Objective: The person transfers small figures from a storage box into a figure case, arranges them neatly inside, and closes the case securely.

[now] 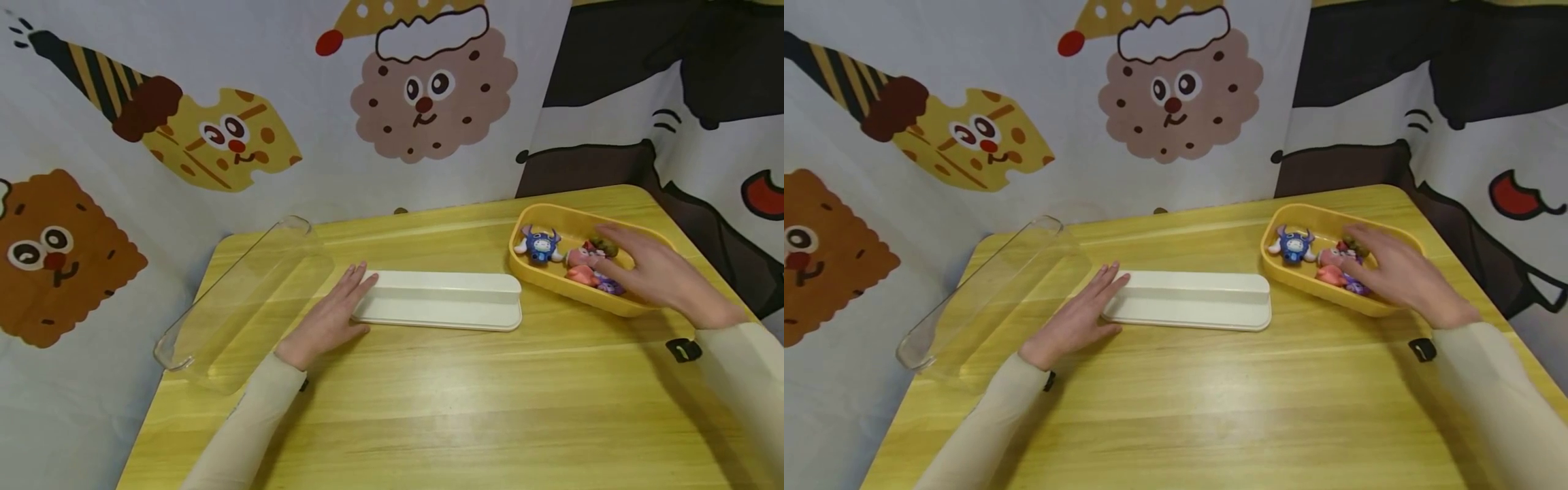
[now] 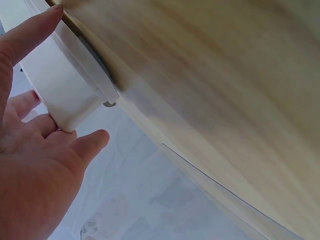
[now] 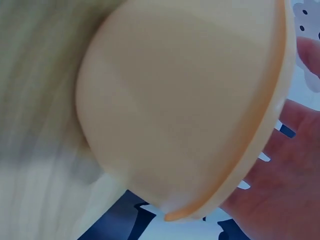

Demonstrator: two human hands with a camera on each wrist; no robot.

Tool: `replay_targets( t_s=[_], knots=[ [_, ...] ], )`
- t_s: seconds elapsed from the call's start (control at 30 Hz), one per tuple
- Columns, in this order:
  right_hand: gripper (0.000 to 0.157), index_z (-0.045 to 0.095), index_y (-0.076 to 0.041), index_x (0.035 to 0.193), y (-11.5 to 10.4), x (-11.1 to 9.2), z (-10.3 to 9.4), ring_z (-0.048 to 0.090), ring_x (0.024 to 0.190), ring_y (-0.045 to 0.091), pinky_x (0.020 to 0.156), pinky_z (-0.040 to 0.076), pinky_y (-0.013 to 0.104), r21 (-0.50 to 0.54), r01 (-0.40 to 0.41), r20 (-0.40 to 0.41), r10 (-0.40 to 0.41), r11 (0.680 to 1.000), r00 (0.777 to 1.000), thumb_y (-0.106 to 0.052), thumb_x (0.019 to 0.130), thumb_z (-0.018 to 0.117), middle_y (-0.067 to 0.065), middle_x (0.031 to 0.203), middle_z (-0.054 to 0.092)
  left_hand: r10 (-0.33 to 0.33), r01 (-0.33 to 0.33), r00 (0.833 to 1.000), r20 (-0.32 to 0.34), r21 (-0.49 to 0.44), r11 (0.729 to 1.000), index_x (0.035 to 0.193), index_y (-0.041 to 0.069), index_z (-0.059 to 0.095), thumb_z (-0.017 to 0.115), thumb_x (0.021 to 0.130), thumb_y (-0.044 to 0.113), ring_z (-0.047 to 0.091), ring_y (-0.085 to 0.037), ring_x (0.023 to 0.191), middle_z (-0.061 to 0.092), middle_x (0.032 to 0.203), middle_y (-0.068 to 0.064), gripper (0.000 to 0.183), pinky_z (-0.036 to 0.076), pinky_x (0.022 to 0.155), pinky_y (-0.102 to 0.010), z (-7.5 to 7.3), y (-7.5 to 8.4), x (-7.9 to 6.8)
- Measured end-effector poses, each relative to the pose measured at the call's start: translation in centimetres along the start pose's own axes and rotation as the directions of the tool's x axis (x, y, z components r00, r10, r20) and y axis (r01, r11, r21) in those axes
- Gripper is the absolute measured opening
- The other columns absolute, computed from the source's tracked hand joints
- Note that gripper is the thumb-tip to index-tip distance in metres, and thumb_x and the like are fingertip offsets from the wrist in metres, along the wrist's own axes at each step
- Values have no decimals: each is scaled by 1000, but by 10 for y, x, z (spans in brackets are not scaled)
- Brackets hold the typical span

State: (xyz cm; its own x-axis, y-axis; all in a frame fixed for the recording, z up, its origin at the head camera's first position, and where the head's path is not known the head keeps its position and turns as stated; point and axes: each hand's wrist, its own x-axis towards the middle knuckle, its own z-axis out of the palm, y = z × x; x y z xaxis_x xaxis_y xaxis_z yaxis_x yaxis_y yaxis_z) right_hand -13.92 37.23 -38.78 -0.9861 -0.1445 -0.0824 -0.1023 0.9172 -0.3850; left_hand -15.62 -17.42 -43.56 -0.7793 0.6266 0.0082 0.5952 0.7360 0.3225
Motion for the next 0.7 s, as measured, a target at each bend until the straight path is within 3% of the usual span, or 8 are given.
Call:
replay_targets(
  t_s=[0.3, 0.57, 0.7],
  knots=[
    [83, 49, 3, 149, -14, 17, -3, 43, 135, 53, 109, 32, 76, -76, 21, 48, -17, 997, 999, -63, 99, 58, 32, 149, 48, -4, 4, 1000, -8, 0, 1000, 165, 9, 25, 86, 88, 21, 8, -34, 158, 8, 172, -15, 98, 27, 124, -51, 2, -1, -1],
    [76, 56, 8, 141, -15, 31, -5, 62, 108, 42, 93, 50, 67, -130, 39, 129, -22, 991, 991, -57, 102, 58, 26, 123, 67, 1, -2, 1000, -14, -10, 1000, 165, 9, 26, 85, 88, 21, 9, -35, 158, 9, 172, -16, 98, 28, 124, -51, 2, 0, -1],
    [75, 56, 9, 141, -14, 35, -5, 63, 107, 42, 92, 50, 66, -123, 42, 165, -22, 991, 986, -55, 103, 58, 26, 122, 67, -1, 1, 1000, -15, -16, 1000, 165, 10, 25, 85, 89, 22, 8, -34, 158, 8, 172, -15, 98, 27, 124, -51, 2, 0, -2]
  ],
)
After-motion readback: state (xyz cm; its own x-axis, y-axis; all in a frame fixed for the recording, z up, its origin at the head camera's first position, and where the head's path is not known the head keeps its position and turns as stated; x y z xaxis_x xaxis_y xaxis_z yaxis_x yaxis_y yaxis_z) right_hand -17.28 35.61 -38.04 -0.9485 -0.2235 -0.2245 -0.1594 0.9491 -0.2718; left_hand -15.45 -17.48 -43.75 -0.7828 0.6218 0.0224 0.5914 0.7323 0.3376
